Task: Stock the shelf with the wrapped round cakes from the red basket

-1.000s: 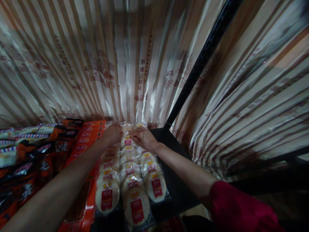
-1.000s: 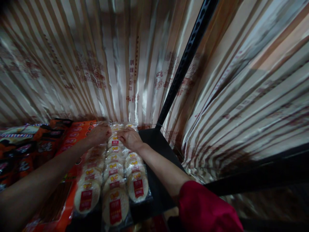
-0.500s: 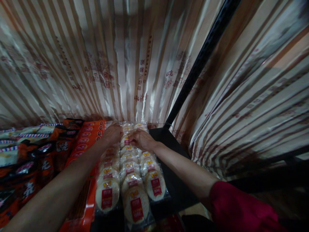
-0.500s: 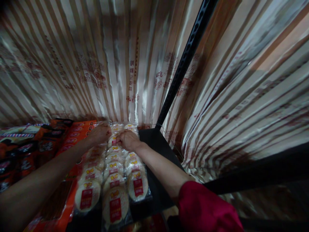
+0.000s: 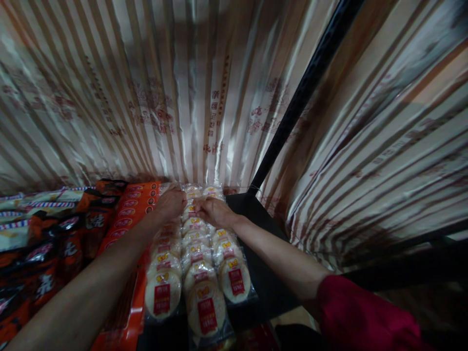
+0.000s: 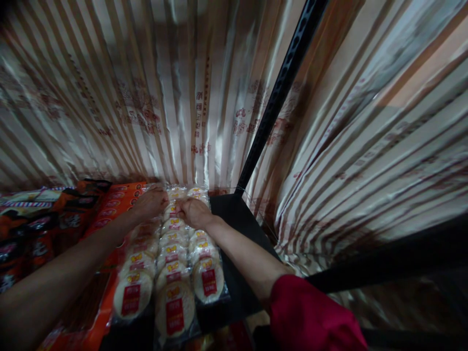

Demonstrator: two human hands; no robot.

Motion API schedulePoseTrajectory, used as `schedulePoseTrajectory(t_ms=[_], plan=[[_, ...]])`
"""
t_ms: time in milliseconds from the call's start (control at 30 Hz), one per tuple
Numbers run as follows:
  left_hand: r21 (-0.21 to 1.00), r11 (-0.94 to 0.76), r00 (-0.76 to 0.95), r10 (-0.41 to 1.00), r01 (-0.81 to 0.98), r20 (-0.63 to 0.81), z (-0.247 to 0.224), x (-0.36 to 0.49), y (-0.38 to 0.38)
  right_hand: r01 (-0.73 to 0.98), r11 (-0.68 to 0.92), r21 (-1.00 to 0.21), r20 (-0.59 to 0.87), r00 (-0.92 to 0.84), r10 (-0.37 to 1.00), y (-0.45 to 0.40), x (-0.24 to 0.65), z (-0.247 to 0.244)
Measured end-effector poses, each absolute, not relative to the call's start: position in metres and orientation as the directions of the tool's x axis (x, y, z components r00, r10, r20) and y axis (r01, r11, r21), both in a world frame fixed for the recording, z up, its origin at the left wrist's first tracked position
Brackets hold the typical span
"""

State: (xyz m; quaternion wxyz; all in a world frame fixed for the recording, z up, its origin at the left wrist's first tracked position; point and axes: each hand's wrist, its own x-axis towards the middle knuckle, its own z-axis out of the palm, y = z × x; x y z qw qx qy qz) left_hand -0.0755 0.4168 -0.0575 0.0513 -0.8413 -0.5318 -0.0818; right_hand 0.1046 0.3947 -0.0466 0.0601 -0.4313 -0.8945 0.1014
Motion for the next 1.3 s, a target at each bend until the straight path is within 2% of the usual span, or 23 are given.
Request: schedulePoseTrajectory(t_ms=[167, 367, 733, 900, 1000, 1133, 1300], plan=[[0.030, -0.421, 0.406, 0.890, 0.907, 0.209, -0.059, -0.077, 0.416, 0.716, 0.633, -0.295, 0.105, -0.634, 0.766, 0.399, 0.104, -0.055], [0.020, -0.438, 0.422, 0.877, 0.899, 0.228, -0.057, -0.076, 0.412, 0.707, 0.645, -0.289, 0.226, -0.605, 0.764, 0.403, 0.104, -0.063], [0.064, -0.493, 0.458, 0.844, 0.868, 0.280, -0.059, -0.080, 0.408, 0.721, 0.631, -0.286, 0.225, -0.590, 0.776, 0.404, 0.102, -0.063], [0.049, -0.600, 0.554, 0.764, 0.798, 0.331, -0.058, -0.081, 0.397, 0.716, 0.641, -0.276, 0.240, -0.595, 0.767, 0.405, 0.103, -0.064], [0.017, -0.667, 0.627, 0.709, 0.745, 0.324, -0.058, -0.081, 0.392, 0.697, 0.661, -0.279, 0.259, -0.608, 0.751, 0.406, 0.104, -0.066], [-0.015, -0.667, 0.645, 0.713, 0.745, 0.276, -0.057, -0.077, 0.390, 0.672, 0.683, -0.286, 0.291, -0.618, 0.730, 0.406, 0.104, -0.067], [-0.021, -0.658, 0.638, 0.721, 0.753, 0.270, -0.056, -0.072, 0.386, 0.697, 0.629, -0.344, 0.217, -0.593, 0.776, 0.402, 0.106, -0.057]])
